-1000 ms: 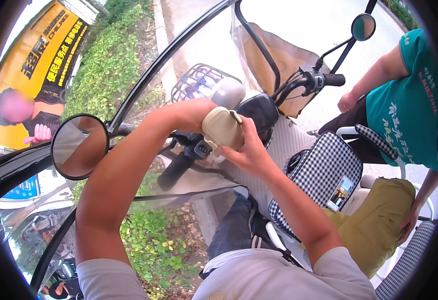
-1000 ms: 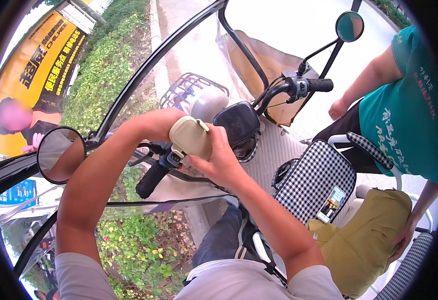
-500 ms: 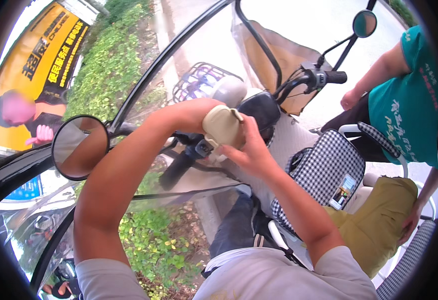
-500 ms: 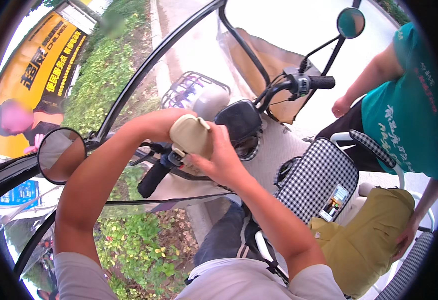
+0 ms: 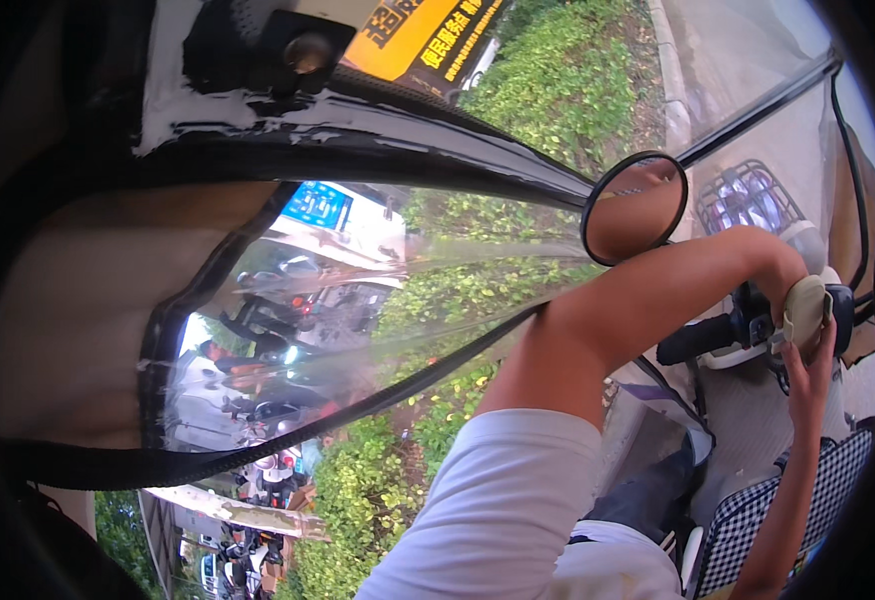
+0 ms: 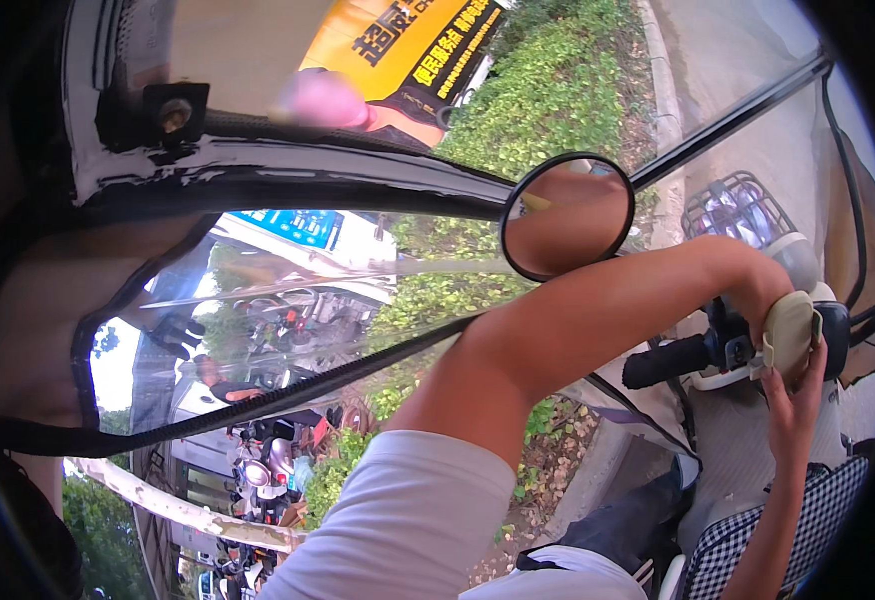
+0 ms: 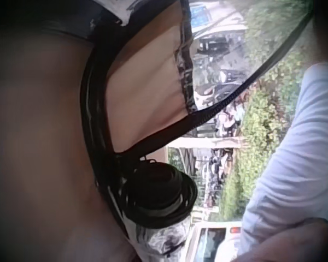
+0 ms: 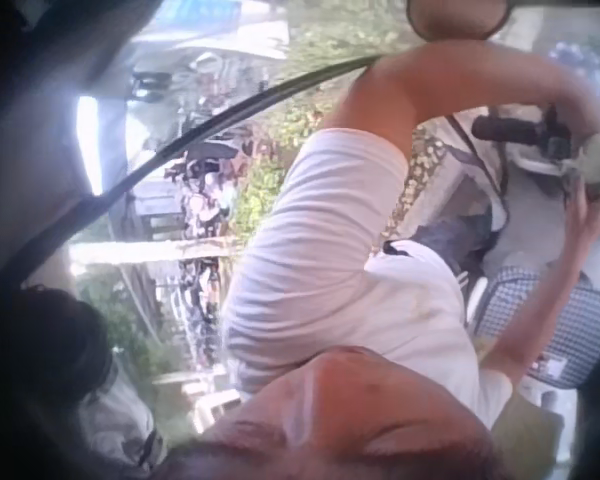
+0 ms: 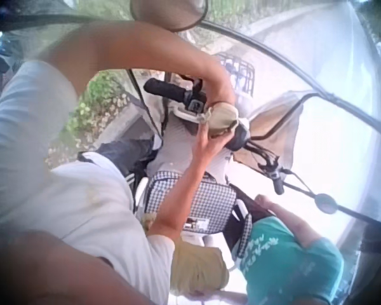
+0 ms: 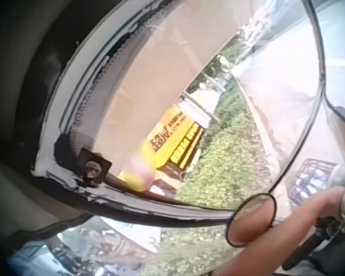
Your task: The person manipulates a white plastic handlebar component on a scooter, repeatedly detaching and reattaching it while adjusting the position of the handlebar and mirror. The person also wipes the component with a cloth during the process.
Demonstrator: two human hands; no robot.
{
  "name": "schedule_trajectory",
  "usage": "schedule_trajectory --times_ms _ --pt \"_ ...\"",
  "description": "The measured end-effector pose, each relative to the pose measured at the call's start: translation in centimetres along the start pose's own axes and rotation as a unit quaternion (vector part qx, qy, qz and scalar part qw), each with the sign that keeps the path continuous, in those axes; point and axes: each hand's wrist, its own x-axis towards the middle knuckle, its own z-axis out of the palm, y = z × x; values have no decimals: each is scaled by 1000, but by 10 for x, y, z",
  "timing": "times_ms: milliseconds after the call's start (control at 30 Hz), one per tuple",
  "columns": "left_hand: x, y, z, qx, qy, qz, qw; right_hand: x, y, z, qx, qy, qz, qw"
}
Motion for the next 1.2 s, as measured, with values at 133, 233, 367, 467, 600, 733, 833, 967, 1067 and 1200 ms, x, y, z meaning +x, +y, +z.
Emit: schedule_trajectory --times_ms 133,233,367,467,600,733,833,967,1067,1200 --pt "13 -4 -4 50 -26 9 998 3 10 -8 -30 7 -2 1000" --pt "21 -6 -2 51 -2 58 997 6 20 -13 -47 18 -27 998" --pt "24 -11 7 21 15 77 997 6 30 -17 -74 20 -25 997" --pt "22 -21 13 23 -10 23 999 8 27 -12 -71 2 -16 997" --pt "31 -9 -2 78 -53 -4 996 10 32 -20 -89 15 -21 996" --pt "35 -27 10 39 0 91 995 11 43 -18 -121 18 -29 992" --pt "48 -31 15 4 28 162 986 14 49 -29 -78 -4 -35 996" --pt "61 -49 23 -8 26 167 986 18 53 -32 -120 -6 -62 991" --pt "59 -57 25 57 34 112 992 22 65 -35 -129 -20 -68 989" --pt "60 -46 24 105 72 131 983 23 60 -41 -111 -25 -71 991"
